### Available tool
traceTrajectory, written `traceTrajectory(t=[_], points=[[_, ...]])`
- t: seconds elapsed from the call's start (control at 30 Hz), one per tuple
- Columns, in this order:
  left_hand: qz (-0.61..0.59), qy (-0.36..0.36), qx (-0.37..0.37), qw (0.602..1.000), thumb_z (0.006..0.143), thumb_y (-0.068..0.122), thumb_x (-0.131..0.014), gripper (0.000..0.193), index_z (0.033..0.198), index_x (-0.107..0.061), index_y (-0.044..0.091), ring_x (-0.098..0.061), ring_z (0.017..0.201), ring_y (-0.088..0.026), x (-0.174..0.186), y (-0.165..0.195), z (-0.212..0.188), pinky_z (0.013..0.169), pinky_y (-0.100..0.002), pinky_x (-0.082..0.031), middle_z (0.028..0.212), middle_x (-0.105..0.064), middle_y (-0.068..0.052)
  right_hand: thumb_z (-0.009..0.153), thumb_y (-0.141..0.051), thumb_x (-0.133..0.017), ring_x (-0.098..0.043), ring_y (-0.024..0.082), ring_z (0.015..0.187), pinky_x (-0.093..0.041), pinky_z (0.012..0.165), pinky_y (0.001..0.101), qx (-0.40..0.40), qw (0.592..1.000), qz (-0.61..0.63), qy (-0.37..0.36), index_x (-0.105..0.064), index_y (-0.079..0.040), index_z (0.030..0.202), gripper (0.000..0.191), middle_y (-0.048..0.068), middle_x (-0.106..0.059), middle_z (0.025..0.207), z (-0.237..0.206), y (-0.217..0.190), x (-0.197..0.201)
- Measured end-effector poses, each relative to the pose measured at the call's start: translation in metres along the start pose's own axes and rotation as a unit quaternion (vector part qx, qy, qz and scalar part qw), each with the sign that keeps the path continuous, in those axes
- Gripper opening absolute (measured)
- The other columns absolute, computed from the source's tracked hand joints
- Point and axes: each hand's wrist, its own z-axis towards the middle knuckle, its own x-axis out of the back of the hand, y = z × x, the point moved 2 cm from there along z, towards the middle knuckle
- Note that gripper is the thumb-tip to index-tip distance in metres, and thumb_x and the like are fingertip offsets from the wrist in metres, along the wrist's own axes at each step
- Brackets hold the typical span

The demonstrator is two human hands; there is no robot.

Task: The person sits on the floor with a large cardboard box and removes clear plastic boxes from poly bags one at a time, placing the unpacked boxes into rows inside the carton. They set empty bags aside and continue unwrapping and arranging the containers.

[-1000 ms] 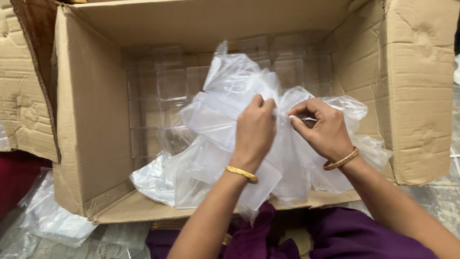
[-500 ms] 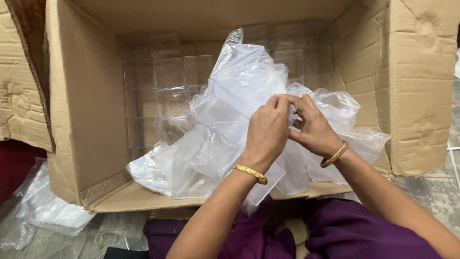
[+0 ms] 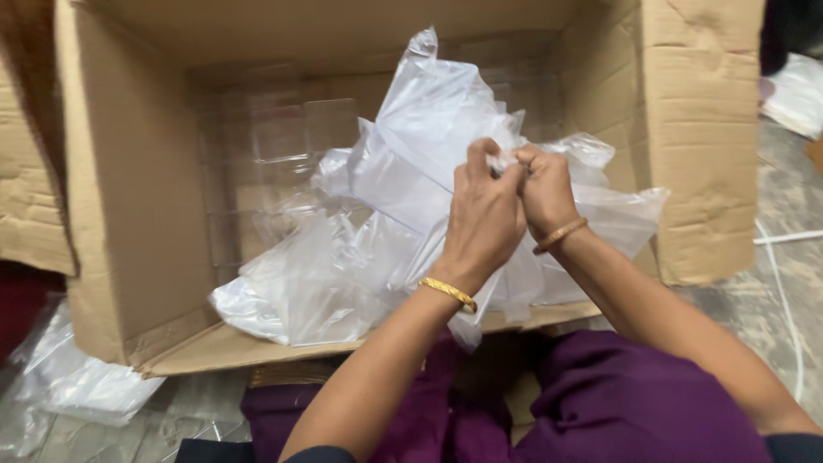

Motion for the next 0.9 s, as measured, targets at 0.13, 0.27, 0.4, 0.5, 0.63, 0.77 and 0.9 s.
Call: traceTrajectory(t=[0.13,0.27,0.4,0.5,0.63,0.77,0.9], points=[[-0.016,0.005,0.014,1.000,0.082,-0.002,-0.062,0.047,0.128,-0.056,0.006,-0.056,0.106,-0.042,-0.012,0.008,0.008,0.093,-0.048,-0.047,0.123,-0.056,-0.024,0.093,0.005,-0.065,-0.062,0.006,0.084,-0.056,0.071,0.0237,0.002,0.998,-0.054,-0.010,-0.073,0.002,0.097,0.010,0.000,-0.070,0.094,0.003,-0.008,0.016],[-0.012,0.051,-0.025,0.998,0.085,-0.002,-0.060,0.058,0.142,-0.050,0.007,-0.055,0.113,-0.040,-0.017,0.013,0.016,0.103,-0.049,-0.047,0.115,-0.059,-0.019,0.095,0.003,-0.065,-0.061,0.007,0.083,-0.054,0.070,0.0249,0.004,0.999,-0.035,-0.027,-0.074,0.003,0.102,0.011,0.002,-0.072,0.096,0.000,-0.016,0.027],[-0.013,0.042,-0.033,0.998,0.083,-0.002,-0.061,0.062,0.142,-0.049,0.009,-0.053,0.113,-0.041,-0.024,0.022,0.016,0.102,-0.049,-0.045,0.116,-0.061,-0.018,0.094,0.003,-0.064,-0.064,0.007,0.086,-0.056,0.071,0.0249,-0.019,0.999,0.012,-0.041,-0.070,0.002,0.106,0.014,0.002,-0.071,0.100,-0.001,-0.016,0.034],[-0.004,0.031,-0.068,0.997,0.082,-0.003,-0.060,0.063,0.143,-0.049,0.012,-0.052,0.116,-0.041,-0.022,0.024,0.012,0.106,-0.048,-0.044,0.121,-0.063,-0.014,0.093,0.003,-0.063,-0.066,0.009,0.088,-0.057,0.072,0.0259,-0.032,0.997,0.027,-0.064,-0.068,0.002,0.107,0.016,0.003,-0.070,0.101,0.000,-0.013,0.038],[0.006,-0.010,-0.102,0.995,0.083,-0.004,-0.058,0.070,0.149,-0.049,0.016,-0.054,0.119,-0.038,-0.010,0.011,0.010,0.110,-0.048,-0.046,0.127,-0.064,-0.008,0.091,0.002,-0.066,-0.066,0.010,0.091,-0.057,0.076,0.0263,-0.033,0.991,0.030,-0.123,-0.068,0.003,0.107,0.017,0.004,-0.070,0.101,0.000,-0.010,0.035],[-0.013,-0.046,-0.098,0.994,0.084,-0.005,-0.057,0.072,0.151,-0.049,0.020,-0.056,0.118,-0.036,-0.004,0.005,0.005,0.095,-0.042,-0.053,0.133,-0.062,-0.010,0.091,-0.008,-0.069,-0.065,0.009,0.090,-0.054,0.078,0.0243,0.026,0.994,-0.037,-0.104,-0.067,-0.004,0.117,0.026,0.004,-0.072,0.103,0.003,-0.008,0.026],[-0.032,-0.043,-0.101,0.993,0.086,-0.006,-0.056,0.073,0.152,-0.048,0.023,-0.058,0.124,-0.032,0.003,0.002,-0.002,0.100,-0.041,-0.053,0.140,-0.060,-0.006,0.090,-0.009,-0.074,-0.062,0.012,0.087,-0.053,0.074,0.0288,0.071,0.985,-0.111,-0.109,-0.070,0.003,0.103,0.018,0.007,-0.072,0.098,0.005,-0.004,0.021]])
